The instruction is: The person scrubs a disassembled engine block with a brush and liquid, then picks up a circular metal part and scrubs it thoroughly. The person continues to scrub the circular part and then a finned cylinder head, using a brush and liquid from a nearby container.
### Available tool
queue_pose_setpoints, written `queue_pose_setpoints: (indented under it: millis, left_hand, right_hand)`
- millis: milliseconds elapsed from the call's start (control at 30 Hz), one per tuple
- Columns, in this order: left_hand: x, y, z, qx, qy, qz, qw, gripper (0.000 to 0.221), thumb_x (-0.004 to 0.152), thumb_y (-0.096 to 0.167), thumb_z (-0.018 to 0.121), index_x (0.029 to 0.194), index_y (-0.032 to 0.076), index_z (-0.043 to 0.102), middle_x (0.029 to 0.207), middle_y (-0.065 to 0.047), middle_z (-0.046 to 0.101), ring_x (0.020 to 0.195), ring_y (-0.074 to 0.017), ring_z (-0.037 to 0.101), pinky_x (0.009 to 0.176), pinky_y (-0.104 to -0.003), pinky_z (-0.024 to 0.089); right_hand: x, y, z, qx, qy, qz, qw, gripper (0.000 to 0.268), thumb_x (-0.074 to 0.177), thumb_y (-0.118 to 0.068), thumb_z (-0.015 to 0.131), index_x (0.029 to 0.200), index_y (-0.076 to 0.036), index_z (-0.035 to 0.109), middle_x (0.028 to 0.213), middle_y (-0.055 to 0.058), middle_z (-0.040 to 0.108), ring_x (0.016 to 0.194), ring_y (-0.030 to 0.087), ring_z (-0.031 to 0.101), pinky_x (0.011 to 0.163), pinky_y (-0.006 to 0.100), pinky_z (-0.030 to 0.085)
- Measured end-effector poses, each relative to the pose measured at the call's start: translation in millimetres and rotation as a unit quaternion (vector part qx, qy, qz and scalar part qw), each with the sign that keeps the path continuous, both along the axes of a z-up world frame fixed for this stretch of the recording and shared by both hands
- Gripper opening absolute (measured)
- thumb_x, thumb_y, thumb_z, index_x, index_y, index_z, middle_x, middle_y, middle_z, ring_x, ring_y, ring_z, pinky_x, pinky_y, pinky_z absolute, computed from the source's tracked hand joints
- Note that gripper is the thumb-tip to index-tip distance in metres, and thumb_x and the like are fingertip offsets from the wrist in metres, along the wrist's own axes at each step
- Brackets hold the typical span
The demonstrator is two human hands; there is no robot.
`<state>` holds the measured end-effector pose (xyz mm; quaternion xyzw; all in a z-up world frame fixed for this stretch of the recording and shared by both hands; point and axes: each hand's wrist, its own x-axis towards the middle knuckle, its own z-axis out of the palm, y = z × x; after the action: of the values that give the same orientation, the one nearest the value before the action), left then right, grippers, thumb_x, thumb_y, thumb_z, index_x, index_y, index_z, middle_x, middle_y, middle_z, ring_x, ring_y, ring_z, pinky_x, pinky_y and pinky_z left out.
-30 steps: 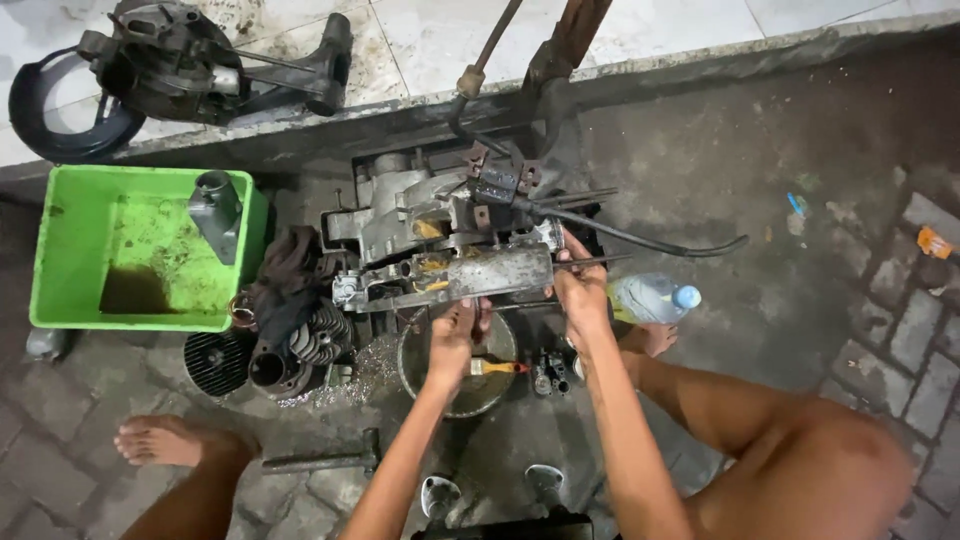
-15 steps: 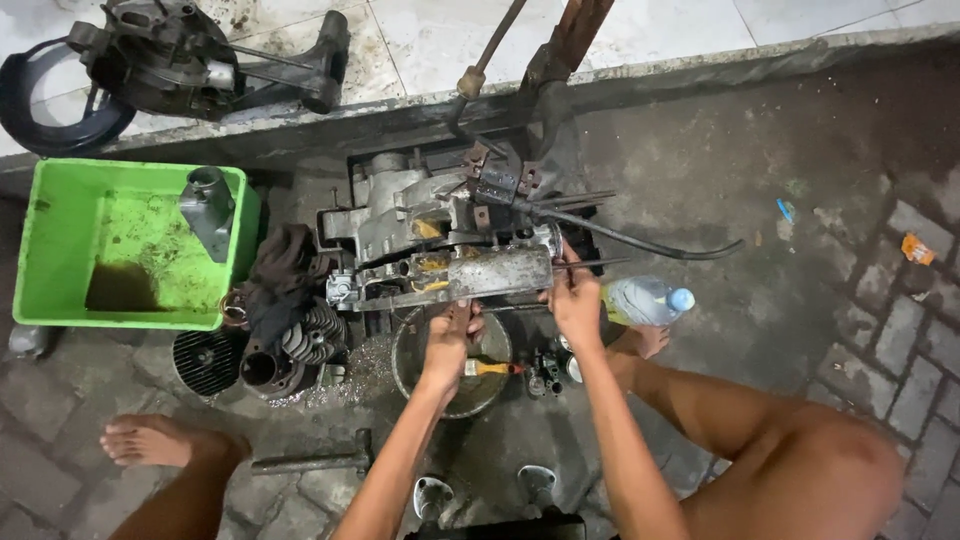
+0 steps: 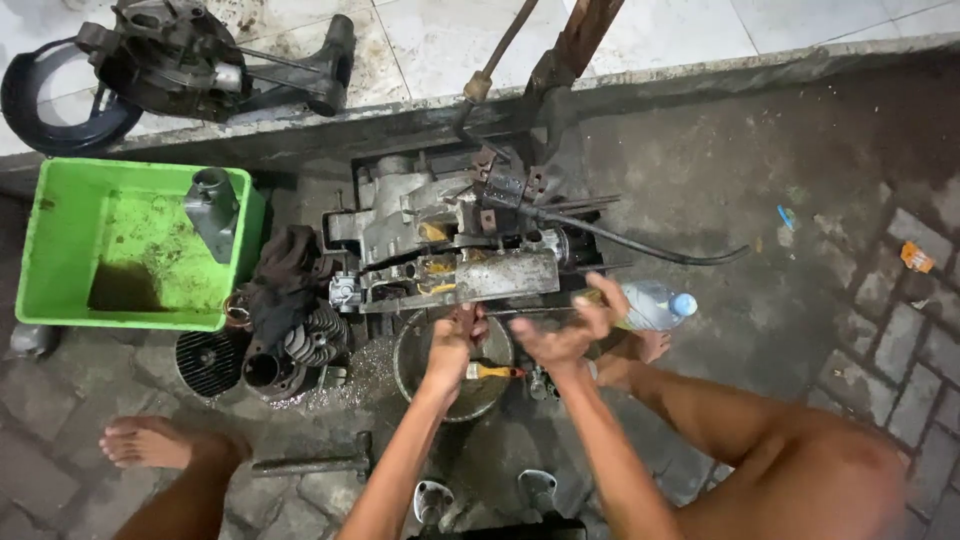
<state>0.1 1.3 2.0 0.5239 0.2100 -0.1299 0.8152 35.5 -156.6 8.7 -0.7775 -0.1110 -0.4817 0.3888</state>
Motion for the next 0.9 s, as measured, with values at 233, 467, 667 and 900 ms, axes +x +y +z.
queue_pose_setpoints:
  millis: [233, 467, 667, 900]
  left_hand:
    - [4.3, 4.4, 9.1, 0.002, -0.007, -0.020, 1.000, 0.032, 0.111, 0.029, 0.046, 0.091, 0.009, 0.061, 0.072, 0.002, 0.048, 0.062, -0.0079, 0.032, 0.060, -0.026, 0.026]
    - [3.6, 7.3, 17.0, 0.017, -0.015, -0.043, 0.999, 0.033, 0.110, 0.027, 0.052, 0.092, 0.006, 0.068, 0.071, -0.002, 0.054, 0.063, -0.0129, 0.039, 0.063, -0.028, 0.034]
    - [-7.7, 8.9, 19.1, 0.309, -0.076, -0.050, 0.947, 0.031, 0.101, 0.024, 0.061, 0.087, -0.002, 0.072, 0.068, -0.015, 0.064, 0.064, -0.0279, 0.055, 0.067, -0.041, 0.043]
    - [-9.3, 26.3, -88.7, 0.612, -0.433, 0.338, 0.569, 0.065, 0.084, 0.035, 0.066, 0.137, 0.001, 0.051, 0.143, -0.029, 0.054, 0.130, -0.0419, 0.052, 0.112, -0.059, 0.030]
  right_hand:
    - [40.2, 9.4, 74.0, -0.110, 0.047, 0.125, 0.985, 0.035, 0.073, -0.028, 0.095, 0.104, -0.016, 0.083, 0.098, 0.003, 0.075, 0.086, 0.024, 0.067, 0.087, 0.043, 0.059]
    - [42.0, 23.3, 115.8, -0.128, 0.127, 0.140, 0.974, 0.030, 0.073, 0.005, 0.071, 0.093, -0.015, 0.081, 0.075, 0.002, 0.062, 0.061, 0.023, 0.052, 0.056, 0.038, 0.051]
    - [37.2, 27.1, 113.8, -0.109, 0.114, 0.127, 0.979, 0.019, 0.081, 0.005, 0.073, 0.094, -0.008, 0.076, 0.076, 0.001, 0.056, 0.065, 0.024, 0.050, 0.057, 0.042, 0.050]
    - [34.6, 32.6, 122.9, -0.079, 0.145, 0.117, 0.979, 0.034, 0.069, 0.013, 0.066, 0.092, -0.010, 0.078, 0.073, 0.001, 0.054, 0.065, 0.022, 0.047, 0.060, 0.039, 0.047]
